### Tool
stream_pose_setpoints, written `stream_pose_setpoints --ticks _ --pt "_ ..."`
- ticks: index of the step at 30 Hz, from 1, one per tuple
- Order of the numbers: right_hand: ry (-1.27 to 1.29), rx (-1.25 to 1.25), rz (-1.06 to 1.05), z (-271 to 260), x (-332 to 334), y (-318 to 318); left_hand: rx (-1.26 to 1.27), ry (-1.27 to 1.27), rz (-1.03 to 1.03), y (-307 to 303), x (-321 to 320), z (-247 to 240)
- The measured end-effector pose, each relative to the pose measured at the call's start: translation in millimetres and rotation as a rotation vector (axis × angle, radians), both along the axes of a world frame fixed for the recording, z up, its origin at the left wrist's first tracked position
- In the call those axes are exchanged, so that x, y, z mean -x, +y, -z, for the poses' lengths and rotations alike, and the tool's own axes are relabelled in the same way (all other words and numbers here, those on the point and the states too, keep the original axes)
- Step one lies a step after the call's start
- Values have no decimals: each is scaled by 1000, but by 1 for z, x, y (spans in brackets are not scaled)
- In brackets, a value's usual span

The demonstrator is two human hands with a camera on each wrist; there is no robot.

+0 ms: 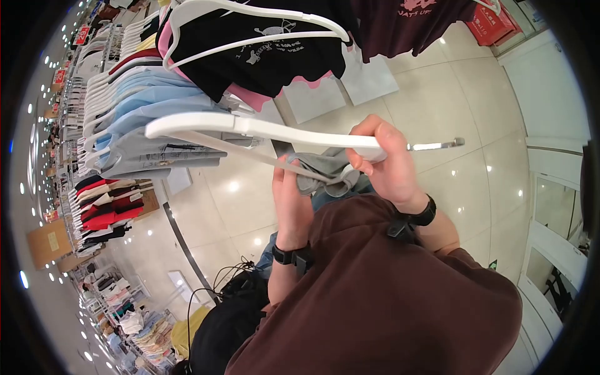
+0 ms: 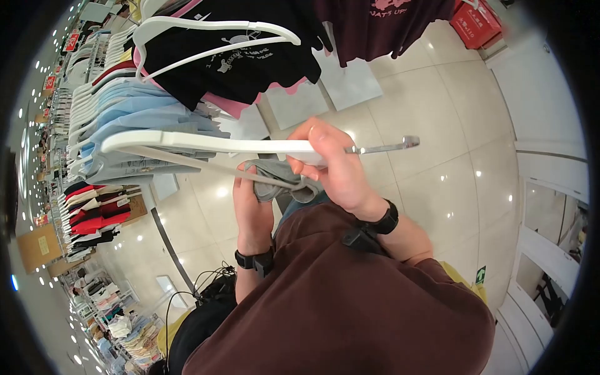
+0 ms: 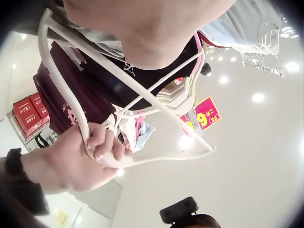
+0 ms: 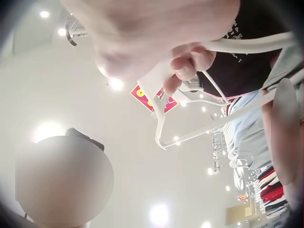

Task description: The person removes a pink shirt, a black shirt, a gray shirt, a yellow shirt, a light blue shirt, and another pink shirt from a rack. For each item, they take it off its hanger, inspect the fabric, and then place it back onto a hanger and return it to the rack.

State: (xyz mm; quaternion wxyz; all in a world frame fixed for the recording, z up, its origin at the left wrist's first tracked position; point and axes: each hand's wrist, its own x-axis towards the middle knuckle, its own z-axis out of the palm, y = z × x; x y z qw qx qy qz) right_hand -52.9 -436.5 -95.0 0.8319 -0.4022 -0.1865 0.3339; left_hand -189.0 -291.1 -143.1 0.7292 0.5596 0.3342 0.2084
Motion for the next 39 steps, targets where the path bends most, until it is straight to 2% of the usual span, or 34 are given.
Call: stream_pose_setpoints --ticks 2,4,8,10,12,15,19,21,23,25,27,30,32,33,34,39 --pt "-19 38 43 3 4 3 -226 58 73 -3 0 -11" --pt "-140 166 164 10 4 2 391 -144 -9 0 2 -23" --pt "-178 188 264 23 -3 -10 433 -131 8 1 8 -46" --pt "-158 211 227 24 -7 -14 455 -177 50 1 12 -47" --pt "-31 44 46 28 -10 -14 438 -154 56 -4 9 -59" --pt "36 -21 -25 44 -12 -11 428 -153 67 -4 16 -66" --pt "27 16 -151 72 -16 -6 451 -270 47 2 30 -79" --pt "56 129 -220 83 -16 -3 443 -281 22 4 33 -81" --pt "-12 154 -226 86 -15 -3 431 -294 -6 9 36 -79" --pt "-73 185 -231 86 -11 -2 380 -192 -4 14 43 -66" --pt "-4 17 -200 80 -8 2 398 -178 -16 12 46 -58" --pt "75 -78 -231 74 -11 10 403 -181 6 2 41 -63" --pt "29 -92 -251 75 -21 10 387 -198 35 0 38 -71" --pt "-11 -104 -266 74 -26 10 458 -209 77 0 38 -74" --pt "-9 -104 -266 72 -29 9 530 -218 120 0 39 -76" --pt "67 -224 -235 58 -37 5 560 -165 141 -3 37 -72"
